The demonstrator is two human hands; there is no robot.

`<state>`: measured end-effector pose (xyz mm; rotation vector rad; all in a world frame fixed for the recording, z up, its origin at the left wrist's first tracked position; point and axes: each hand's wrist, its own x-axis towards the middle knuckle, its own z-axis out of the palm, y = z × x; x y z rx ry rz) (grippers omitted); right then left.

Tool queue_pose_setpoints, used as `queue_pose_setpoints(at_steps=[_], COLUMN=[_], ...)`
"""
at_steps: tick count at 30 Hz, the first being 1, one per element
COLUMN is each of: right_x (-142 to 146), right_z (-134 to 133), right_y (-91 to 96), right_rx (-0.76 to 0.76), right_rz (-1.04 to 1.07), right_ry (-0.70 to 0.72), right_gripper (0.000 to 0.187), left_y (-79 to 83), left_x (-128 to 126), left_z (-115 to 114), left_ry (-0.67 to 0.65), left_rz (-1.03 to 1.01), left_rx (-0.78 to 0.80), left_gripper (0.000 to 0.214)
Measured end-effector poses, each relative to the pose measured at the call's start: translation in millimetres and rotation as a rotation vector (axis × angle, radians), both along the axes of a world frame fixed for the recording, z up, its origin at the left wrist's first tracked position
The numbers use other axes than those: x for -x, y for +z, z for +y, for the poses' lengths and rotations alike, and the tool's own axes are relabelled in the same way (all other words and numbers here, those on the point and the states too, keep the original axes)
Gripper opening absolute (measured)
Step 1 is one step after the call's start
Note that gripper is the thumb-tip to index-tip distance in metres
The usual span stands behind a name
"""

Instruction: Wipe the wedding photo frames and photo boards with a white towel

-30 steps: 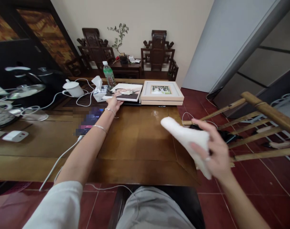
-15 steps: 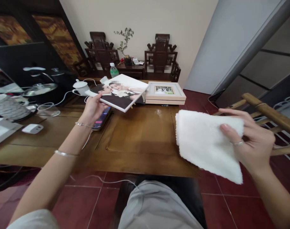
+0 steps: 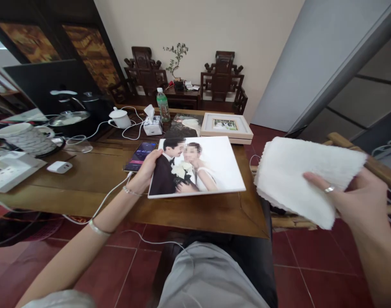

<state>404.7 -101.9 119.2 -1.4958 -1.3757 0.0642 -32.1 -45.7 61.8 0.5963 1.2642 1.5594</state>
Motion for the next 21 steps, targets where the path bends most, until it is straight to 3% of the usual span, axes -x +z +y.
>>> queue_pose_setpoints(at_steps=[4, 7, 9, 14, 21], right_x=[-11, -5, 9, 61, 96], right_z=[9, 19, 24, 32, 36], right_y=[-9.8, -21.8, -31.3, -59.1, -92.1], right_rx=[-0.188, -0.294, -0.286, -0.204, -0.012], right_rz=[-0.488, -0.735, -0.816, -0.844, -0.906], right_ry=[-0.076, -0.091, 0.023, 0.410, 0.621], right_gripper=[0.046, 0.023, 0.009, 0.028, 0.044], left_y=[-18.9, -30.8, -37.6, -45.9, -49.4], left_x=[-15, -23, -27, -33, -33], left_z=[14, 28, 38, 58, 72], left_ry=[-0.161, -0.176, -0.170, -0.179, -0.232], left_rz=[-0.038, -0.018, 0.015, 0.105, 0.179], left_rx=[-0.005, 0.012, 0.016, 0.021, 0.068], left_gripper=[0.015, 0.022, 0.025, 0.030, 0.031])
